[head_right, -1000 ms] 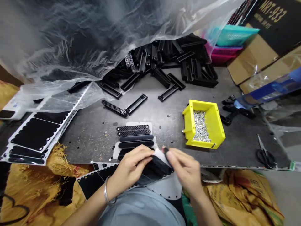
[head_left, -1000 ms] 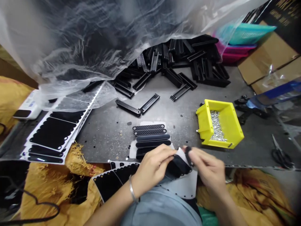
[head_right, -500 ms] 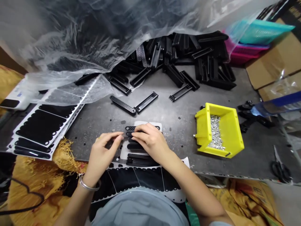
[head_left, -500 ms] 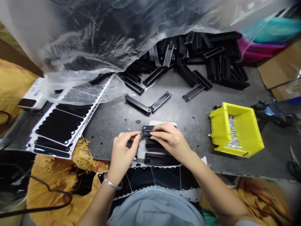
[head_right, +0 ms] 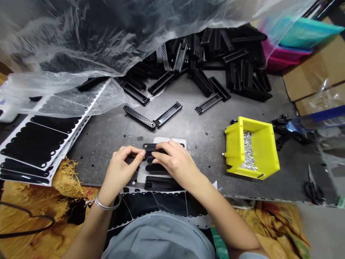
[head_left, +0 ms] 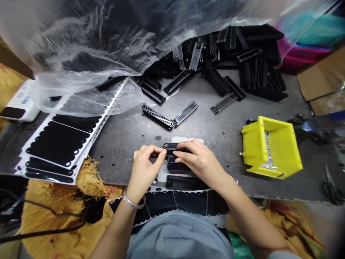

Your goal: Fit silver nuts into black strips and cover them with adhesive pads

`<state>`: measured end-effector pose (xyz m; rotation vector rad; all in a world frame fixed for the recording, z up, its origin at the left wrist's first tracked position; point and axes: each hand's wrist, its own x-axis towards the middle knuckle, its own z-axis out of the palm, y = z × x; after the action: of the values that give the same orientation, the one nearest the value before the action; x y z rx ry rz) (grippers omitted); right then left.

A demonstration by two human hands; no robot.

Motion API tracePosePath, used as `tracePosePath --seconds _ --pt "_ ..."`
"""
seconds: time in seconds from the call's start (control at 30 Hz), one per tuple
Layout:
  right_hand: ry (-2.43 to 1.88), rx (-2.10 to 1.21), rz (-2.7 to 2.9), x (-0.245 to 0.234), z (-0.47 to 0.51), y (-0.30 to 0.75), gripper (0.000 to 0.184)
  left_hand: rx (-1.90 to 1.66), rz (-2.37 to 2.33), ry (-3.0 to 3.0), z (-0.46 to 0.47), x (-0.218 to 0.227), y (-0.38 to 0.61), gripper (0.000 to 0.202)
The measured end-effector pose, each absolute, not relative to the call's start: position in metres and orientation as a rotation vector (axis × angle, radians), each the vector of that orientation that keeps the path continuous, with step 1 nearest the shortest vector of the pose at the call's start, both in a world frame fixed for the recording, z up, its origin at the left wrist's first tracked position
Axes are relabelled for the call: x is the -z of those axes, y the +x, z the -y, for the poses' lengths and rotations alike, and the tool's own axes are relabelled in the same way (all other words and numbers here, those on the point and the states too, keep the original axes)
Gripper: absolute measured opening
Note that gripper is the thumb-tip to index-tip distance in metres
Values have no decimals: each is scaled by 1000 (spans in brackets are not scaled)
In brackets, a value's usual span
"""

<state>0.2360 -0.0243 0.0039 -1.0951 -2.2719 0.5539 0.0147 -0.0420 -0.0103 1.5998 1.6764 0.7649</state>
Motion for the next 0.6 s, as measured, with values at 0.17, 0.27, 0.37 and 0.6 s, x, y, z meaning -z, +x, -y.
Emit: tracePosePath --seconds 0.17,0.27,0.37,0.6 --pt "-1302 -784 2041 -11 27 280 17 -764 -1650 1588 40 12 13 19" --pt "-1281 -812 1960 -5 25 290 15 -774 -1667 1570 40 12 13 20" --pt "-1234 -862 1964 1 22 289 15 -763 -1676 1576 39 13 12 21" --pt "-1280 -603 1971 -8 38 304 17 -788 -1737 1727 42 7 10 20"
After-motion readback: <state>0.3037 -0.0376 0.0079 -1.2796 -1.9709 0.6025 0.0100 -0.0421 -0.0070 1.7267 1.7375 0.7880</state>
